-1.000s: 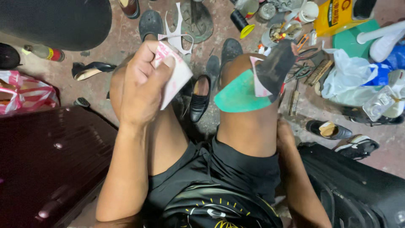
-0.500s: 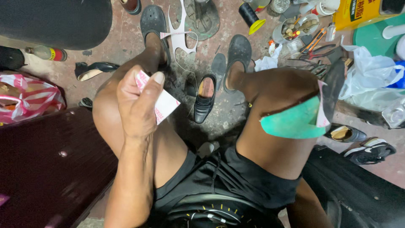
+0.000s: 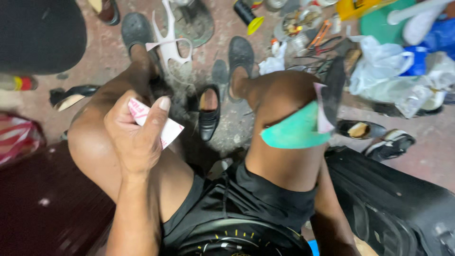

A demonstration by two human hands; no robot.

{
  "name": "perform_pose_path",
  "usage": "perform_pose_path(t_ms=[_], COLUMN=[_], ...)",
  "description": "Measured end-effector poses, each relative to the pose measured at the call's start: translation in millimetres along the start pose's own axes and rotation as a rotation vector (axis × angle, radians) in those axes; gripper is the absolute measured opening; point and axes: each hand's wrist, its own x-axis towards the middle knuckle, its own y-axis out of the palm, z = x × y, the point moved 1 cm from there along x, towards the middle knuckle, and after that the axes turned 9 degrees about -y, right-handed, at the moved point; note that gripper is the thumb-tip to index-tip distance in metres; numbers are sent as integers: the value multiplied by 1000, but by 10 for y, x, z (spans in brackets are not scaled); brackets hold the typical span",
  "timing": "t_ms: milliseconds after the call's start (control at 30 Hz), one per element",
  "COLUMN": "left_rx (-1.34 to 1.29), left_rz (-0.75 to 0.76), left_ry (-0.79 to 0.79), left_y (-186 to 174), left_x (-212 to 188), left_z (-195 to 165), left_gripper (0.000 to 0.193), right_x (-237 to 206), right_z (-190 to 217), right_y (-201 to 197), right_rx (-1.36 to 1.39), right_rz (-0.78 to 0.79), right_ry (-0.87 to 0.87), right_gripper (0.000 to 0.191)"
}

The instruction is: The person cuts a piece of paper with scissors, then uses a white paper template to trace and cut a shape. The person inserts the cut paper into a black shoe and adjusts it inside.

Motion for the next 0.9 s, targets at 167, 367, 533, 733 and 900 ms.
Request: perform_pose_path(t_ms=[167,367,533,733,900], left_rx=[-223,-247,69,-276,-798], left_rz=[68,-15,-56,173,432], left_ry=[-28,-46,169,136,79], left_y=[105,128,51,-19,-124], left_x=[-36,-66,-201,-359,-185], left_z=[87,165,52,134,163], left_gripper=[36,20,19,44,39], right_x=[-582,-1360,-1396,-1241,-1113], right_z=[1201,1908,1683,1669,1540], right_y=[219,955,970,728,649], right_rx=[-146,-1191,-1082,-1001,-477], right_rz=[139,445,362,129,32], right_ry=[-783,-1208,-1303,-1165,-569], right_gripper=[49,85,55,16,29])
